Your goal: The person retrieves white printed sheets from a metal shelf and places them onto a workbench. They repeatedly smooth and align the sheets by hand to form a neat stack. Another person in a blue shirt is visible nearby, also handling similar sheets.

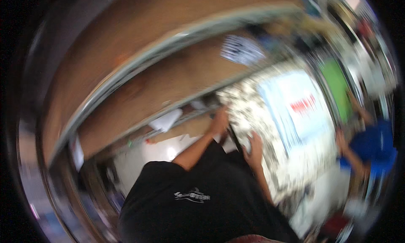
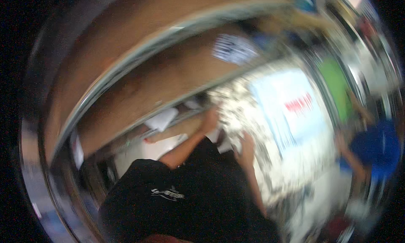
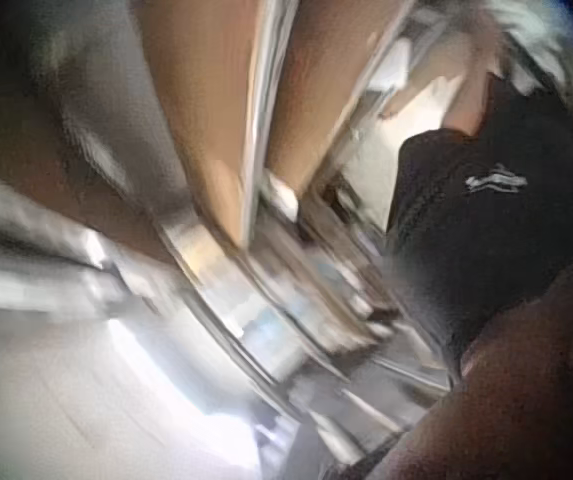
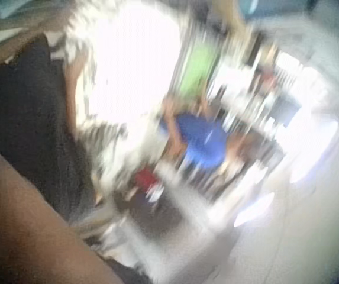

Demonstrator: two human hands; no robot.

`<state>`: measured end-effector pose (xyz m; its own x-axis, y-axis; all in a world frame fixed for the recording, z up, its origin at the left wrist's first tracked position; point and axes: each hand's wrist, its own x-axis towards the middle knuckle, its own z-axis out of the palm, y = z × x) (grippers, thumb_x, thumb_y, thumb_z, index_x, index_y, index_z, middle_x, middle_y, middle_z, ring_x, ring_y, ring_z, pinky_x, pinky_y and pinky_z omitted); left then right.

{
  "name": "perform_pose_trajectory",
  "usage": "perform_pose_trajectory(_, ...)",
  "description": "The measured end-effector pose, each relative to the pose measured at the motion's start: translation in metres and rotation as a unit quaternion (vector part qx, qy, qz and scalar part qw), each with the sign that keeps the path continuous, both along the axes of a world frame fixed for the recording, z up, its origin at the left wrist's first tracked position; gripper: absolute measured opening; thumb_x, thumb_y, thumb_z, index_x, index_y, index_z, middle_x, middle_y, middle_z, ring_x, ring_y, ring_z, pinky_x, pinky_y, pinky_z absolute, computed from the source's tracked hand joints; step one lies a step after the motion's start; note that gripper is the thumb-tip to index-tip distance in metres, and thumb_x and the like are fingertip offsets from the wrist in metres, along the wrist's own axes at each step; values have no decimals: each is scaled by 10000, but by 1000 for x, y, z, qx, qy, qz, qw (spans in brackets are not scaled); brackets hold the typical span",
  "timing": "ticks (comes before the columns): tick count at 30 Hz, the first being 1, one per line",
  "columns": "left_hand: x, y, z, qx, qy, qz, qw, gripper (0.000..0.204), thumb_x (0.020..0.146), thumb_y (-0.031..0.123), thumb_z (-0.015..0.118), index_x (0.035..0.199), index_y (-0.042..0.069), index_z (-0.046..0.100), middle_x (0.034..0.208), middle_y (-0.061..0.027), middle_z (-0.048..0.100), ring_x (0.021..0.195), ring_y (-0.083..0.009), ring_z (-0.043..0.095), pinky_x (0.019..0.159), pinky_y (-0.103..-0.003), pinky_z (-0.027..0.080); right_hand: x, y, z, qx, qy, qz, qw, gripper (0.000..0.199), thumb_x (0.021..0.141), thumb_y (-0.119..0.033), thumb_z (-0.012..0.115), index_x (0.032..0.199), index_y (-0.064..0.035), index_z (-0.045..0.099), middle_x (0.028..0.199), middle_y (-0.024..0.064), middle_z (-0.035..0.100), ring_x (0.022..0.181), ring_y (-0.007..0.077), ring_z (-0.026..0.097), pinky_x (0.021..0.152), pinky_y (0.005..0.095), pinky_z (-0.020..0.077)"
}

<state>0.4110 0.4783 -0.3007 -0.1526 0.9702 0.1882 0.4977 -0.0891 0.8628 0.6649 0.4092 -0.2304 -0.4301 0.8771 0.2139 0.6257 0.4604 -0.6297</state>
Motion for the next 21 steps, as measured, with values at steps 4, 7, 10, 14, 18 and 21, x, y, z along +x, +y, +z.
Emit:
perform_pose_trajectory(4, 3, -124, -16, -125, -94, 105, 982, 576, 965, 146, 558, 1491, -8, 382, 1523, -254, 402, 1440, -375, 373, 1185, -417, 302, -2, -2, -14, 81, -19, -38, 996, 379, 926, -207, 644, 1247, -9, 615, 1432, 234, 520, 1377, 417, 428, 1164, 524, 294)
perform_pose_trajectory(7, -30, -318, -207, -428, 50, 109, 896, 555, 1041, 472, 411, 1358, 40, 552, 1389, -310, 516, 1267, -445, 522, 1066, -513, 409, -24, -20, -4, 63, 1, 24, 998, 362, 949, -196, 629, 1246, 10, 607, 1438, 231, 513, 1378, 416, 420, 1163, 521, 290)
perform_pose_trajectory(10, -19, -484, -211, -501, 72, 187, 842, 404, 982, 357, 461, 1091, 41, 689, 1081, -246, 691, 1031, -417, 660, 923, -522, 495, -17, -15, -6, 92, -13, 4, 996, 351, 953, -183, 636, 1233, 28, 605, 1445, 230, 503, 1371, 409, 423, 1151, 497, 304)
perform_pose_trajectory(14, 13, -684, -190, -533, 163, 212, 803, 245, 912, 190, 516, 802, 59, 691, 855, -203, 718, 798, -408, 703, 706, -501, 573, -17, -18, -29, 123, -13, 0, 992, 362, 970, -215, 607, 1238, 28, 599, 1413, 253, 511, 1354, 417, 435, 1127, 508, 334)
perform_pose_trajectory(18, 74, -773, -185, -431, -405, 590, 550, 291, 993, 307, 479, 909, 102, 668, 865, -84, 699, 661, -258, 656, 590, -419, 527, -57, -41, -27, 59, -23, -38, 997, 339, 973, -207, 590, 1219, 27, 603, 1313, 263, 562, 1276, 420, 488, 1061, 513, 385)
perform_pose_trajectory(21, 118, -798, -197, -419, -373, 513, 650, 330, 1013, 349, 451, 964, 95, 656, 895, -71, 689, 794, -215, 638, 711, -395, 503, -129, -91, -39, 105, 39, 70, 991, 305, 922, -108, 635, 1205, 5, 621, 1215, 218, 618, 1167, 405, 550, 1035, 480, 407)
